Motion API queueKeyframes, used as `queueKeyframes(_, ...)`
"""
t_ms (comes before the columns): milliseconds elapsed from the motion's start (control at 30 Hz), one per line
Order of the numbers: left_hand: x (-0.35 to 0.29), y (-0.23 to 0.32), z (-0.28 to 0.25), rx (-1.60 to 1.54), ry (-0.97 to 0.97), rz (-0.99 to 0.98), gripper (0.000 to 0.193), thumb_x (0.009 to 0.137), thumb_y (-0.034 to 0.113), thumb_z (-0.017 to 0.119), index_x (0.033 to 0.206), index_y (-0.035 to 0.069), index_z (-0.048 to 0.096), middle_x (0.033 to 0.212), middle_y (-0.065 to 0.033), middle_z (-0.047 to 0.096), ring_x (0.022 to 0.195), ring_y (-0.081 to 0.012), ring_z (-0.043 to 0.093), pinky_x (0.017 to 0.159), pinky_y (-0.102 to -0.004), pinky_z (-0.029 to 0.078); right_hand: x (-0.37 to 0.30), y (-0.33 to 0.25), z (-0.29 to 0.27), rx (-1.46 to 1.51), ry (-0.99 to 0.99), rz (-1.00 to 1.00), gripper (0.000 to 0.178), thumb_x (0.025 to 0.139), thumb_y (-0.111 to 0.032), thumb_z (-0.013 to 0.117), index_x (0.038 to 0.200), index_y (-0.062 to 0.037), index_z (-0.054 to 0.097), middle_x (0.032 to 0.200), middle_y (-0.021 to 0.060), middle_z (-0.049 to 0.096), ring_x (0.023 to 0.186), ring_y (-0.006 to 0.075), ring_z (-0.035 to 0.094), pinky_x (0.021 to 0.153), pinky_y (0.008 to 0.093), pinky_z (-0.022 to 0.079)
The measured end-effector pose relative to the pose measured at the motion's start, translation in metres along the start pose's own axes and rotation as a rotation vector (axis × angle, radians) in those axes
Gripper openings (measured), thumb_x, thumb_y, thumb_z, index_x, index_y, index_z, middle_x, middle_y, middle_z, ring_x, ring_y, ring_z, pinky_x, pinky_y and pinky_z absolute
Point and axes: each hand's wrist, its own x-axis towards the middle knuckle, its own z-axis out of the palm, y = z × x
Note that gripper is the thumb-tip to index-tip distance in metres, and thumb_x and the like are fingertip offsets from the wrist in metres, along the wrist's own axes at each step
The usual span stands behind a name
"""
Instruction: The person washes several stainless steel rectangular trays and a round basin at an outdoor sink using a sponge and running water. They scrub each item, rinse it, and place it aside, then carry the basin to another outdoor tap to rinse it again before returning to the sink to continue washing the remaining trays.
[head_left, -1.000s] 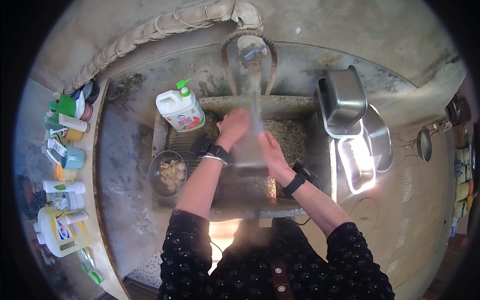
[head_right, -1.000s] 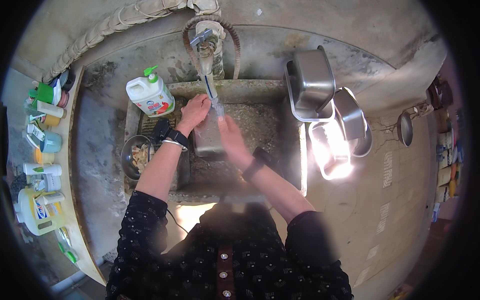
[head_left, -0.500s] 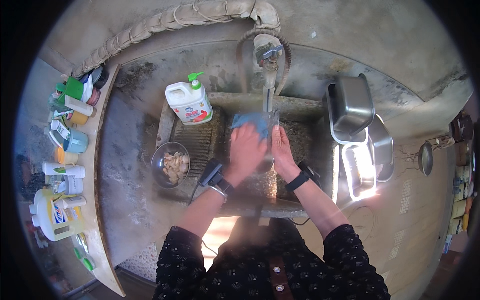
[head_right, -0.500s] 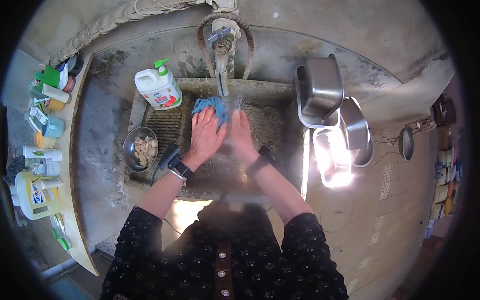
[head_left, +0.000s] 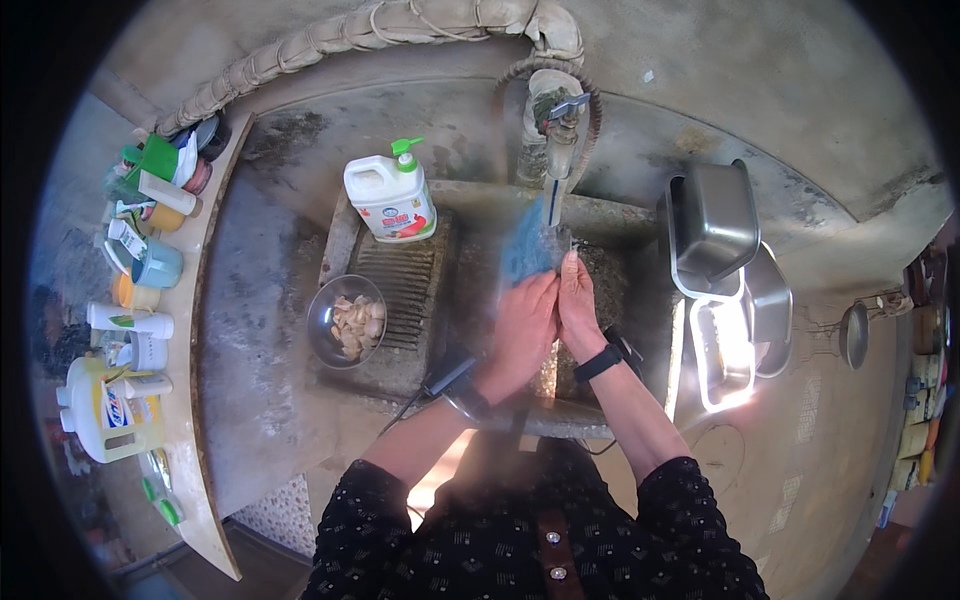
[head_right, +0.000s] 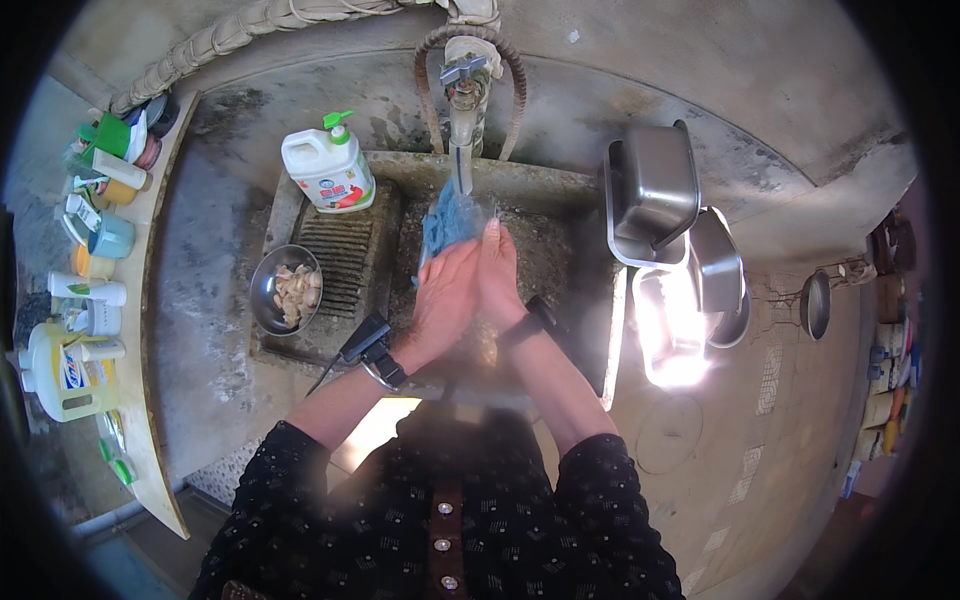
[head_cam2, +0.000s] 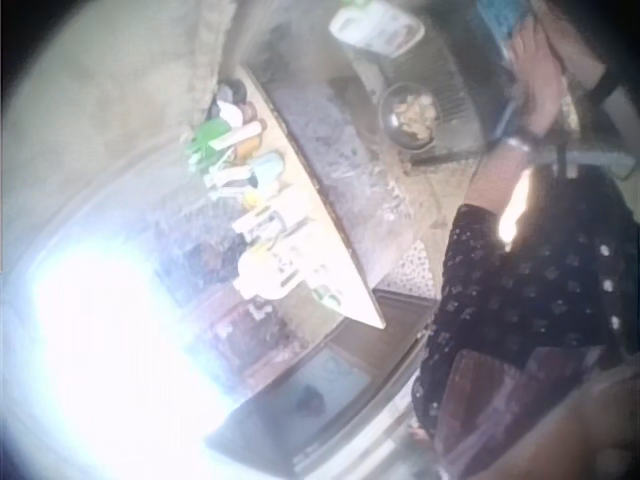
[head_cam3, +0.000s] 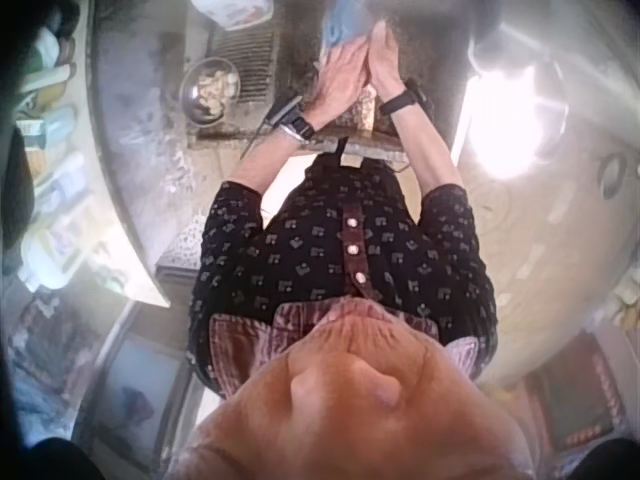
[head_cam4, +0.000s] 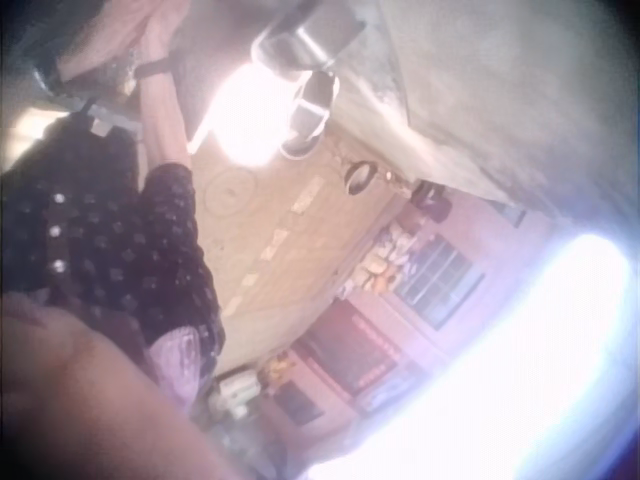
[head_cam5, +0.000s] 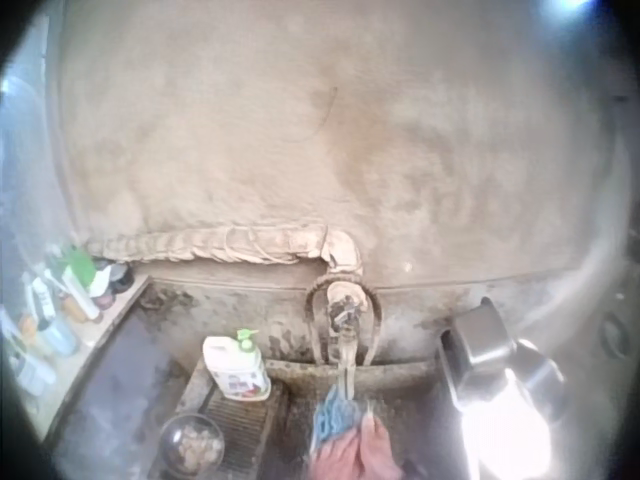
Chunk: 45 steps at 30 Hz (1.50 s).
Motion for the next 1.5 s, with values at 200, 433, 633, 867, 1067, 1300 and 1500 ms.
queueKeyframes(200, 0.031, -0.017, -0.022, 0.182, 0.054, 0.008, 0.049, 0.085, 0.026, 0.059, 0.130, 0.009, 0.052, 0.141, -0.0095, 0.045, 0.128, -0.0257, 0.040, 0.102, -0.0493, 0.030, -0.002, -0.003, -0.003, -0.187, -0.087, -0.057, 0.032, 0.103, -0.033, 0.048, 0.111, -0.0036, 0.057, 0.093, 0.0022, 0.062, 0.078, 0.0093, 0.054, 0.070, 0.0251, 0.047)
queueKeyframes(433, 0.115, -0.088, -0.048, -0.524, -0.592, -0.540, 0.042, 0.095, 0.036, 0.043, 0.122, 0.007, 0.056, 0.120, -0.0153, 0.061, 0.110, -0.0302, 0.055, 0.095, -0.0427, 0.039, -0.019, -0.016, -0.011, -0.454, -0.282, -0.161, 0.026, 0.101, -0.026, 0.051, 0.108, -0.0024, 0.059, 0.090, -0.0002, 0.062, 0.079, 0.0069, 0.053, 0.072, 0.0250, 0.047)
queueKeyframes(633, 0.107, -0.034, -0.035, 0.086, -0.412, -0.429, 0.037, 0.096, 0.026, 0.041, 0.120, 0.003, 0.056, 0.113, -0.0144, 0.061, 0.111, -0.0307, 0.056, 0.098, -0.0426, 0.039, -0.014, -0.015, -0.009, -0.266, -0.162, -0.080, 0.028, 0.102, -0.032, 0.050, 0.106, -0.0061, 0.062, 0.090, -0.0053, 0.061, 0.080, 0.0014, 0.050, 0.072, 0.0195, 0.042)
queueKeyframes(867, 0.046, 0.003, -0.016, 0.154, 0.129, 0.052, 0.037, 0.085, 0.020, 0.058, 0.121, 0.009, 0.058, 0.122, -0.0089, 0.055, 0.127, -0.0268, 0.043, 0.106, -0.0460, 0.031, 0.010, -0.012, -0.012, -0.027, 0.030, -0.060, 0.034, 0.102, -0.035, 0.048, 0.102, -0.0031, 0.060, 0.087, 0.0019, 0.064, 0.076, 0.0067, 0.056, 0.067, 0.0244, 0.050)
queueKeyframes(1067, 0.008, 0.012, 0.014, 0.122, 0.220, 0.038, 0.045, 0.082, 0.015, 0.059, 0.126, 0.013, 0.052, 0.134, -0.0109, 0.044, 0.134, -0.0323, 0.034, 0.109, -0.0531, 0.024, 0.019, -0.020, -0.025, 0.253, 0.184, 0.141, 0.029, 0.104, -0.030, 0.042, 0.106, -0.0040, 0.055, 0.099, 0.0083, 0.065, 0.086, 0.0200, 0.063, 0.078, 0.0346, 0.054)
queueKeyframes(1300, -0.013, -0.021, 0.033, -0.113, 0.303, -0.245, 0.054, 0.088, 0.011, 0.051, 0.140, 0.006, 0.038, 0.148, -0.0200, 0.028, 0.143, -0.0398, 0.017, 0.114, -0.0544, 0.016, 0.015, -0.030, -0.052, 0.344, 0.244, 0.298, 0.040, 0.107, -0.031, 0.032, 0.125, -0.0019, 0.052, 0.122, 0.0105, 0.061, 0.110, 0.0247, 0.060, 0.098, 0.0402, 0.048)
queueKeyframes(1500, -0.022, -0.098, 0.065, -0.398, 0.444, -0.598, 0.043, 0.097, 0.020, 0.040, 0.137, 0.006, 0.044, 0.138, -0.0187, 0.045, 0.133, -0.0369, 0.038, 0.110, -0.0462, 0.029, 0.010, -0.043, -0.075, 0.375, 0.236, 0.288, 0.038, 0.106, -0.030, 0.034, 0.124, -0.0022, 0.053, 0.124, 0.0101, 0.061, 0.111, 0.0248, 0.060, 0.098, 0.0419, 0.048)
